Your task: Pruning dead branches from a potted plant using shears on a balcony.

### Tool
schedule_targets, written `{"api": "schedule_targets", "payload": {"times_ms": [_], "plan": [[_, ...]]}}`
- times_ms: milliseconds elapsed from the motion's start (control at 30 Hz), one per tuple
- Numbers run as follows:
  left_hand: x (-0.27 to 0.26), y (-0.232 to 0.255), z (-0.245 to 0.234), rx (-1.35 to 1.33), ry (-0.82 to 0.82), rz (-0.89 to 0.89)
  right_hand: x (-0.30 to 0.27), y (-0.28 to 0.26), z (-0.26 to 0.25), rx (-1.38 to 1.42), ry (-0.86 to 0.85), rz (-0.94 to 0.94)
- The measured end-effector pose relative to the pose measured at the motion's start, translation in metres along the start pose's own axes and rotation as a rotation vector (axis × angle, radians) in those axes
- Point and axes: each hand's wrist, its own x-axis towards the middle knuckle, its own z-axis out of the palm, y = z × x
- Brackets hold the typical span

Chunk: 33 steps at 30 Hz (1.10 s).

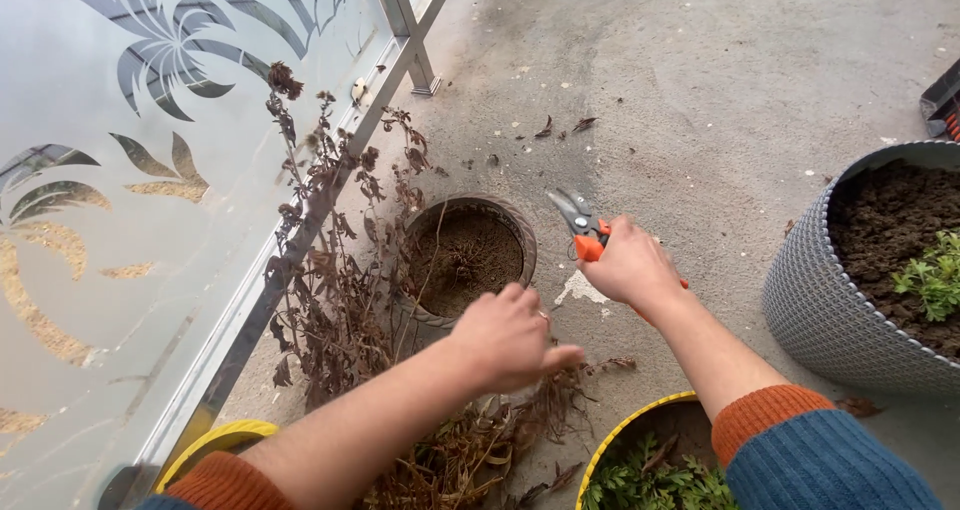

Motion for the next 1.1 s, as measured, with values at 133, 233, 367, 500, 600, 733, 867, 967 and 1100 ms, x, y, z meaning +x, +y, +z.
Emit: {"api": "schedule_targets", "payload": {"times_ms": [133,233,367,500,600,733,867,967,1100], "plan": [[0.024,-0.075,0.019,0.026,0.197,-0.07,0.004,-0.001,0.002,-0.274,0.052,-0.227],[0.049,-0.116,0.058,0.164,0.167,-0.11,0.005,-0.012,0.005,-0.392,0.135,-0.356],[0.06,-0.107,0.058,0.223,0.001,-0.202,-0.005,-0.024,0.008,-0.434,0.15,-0.45],[0.06,-0.121,0.062,0.114,-0.037,-0.239,0.002,-0.019,0.021,-0.45,0.15,-0.476],[0.061,-0.135,0.074,0.102,0.006,-0.27,0.002,-0.018,0.02,-0.423,0.099,-0.436],[0.083,-0.166,0.108,0.216,0.154,-0.233,0.004,-0.016,0.025,-0.456,0.097,-0.452],[0.082,-0.167,0.109,0.142,0.233,-0.297,-0.001,-0.026,0.026,-0.533,0.119,-0.533],[0.082,-0.168,0.102,0.103,0.223,-0.312,-0.001,-0.04,0.033,-0.622,0.104,-0.587],[0.069,-0.163,0.064,-0.232,0.259,-0.424,0.005,-0.056,0.049,-0.688,0.065,-0.607]]}}
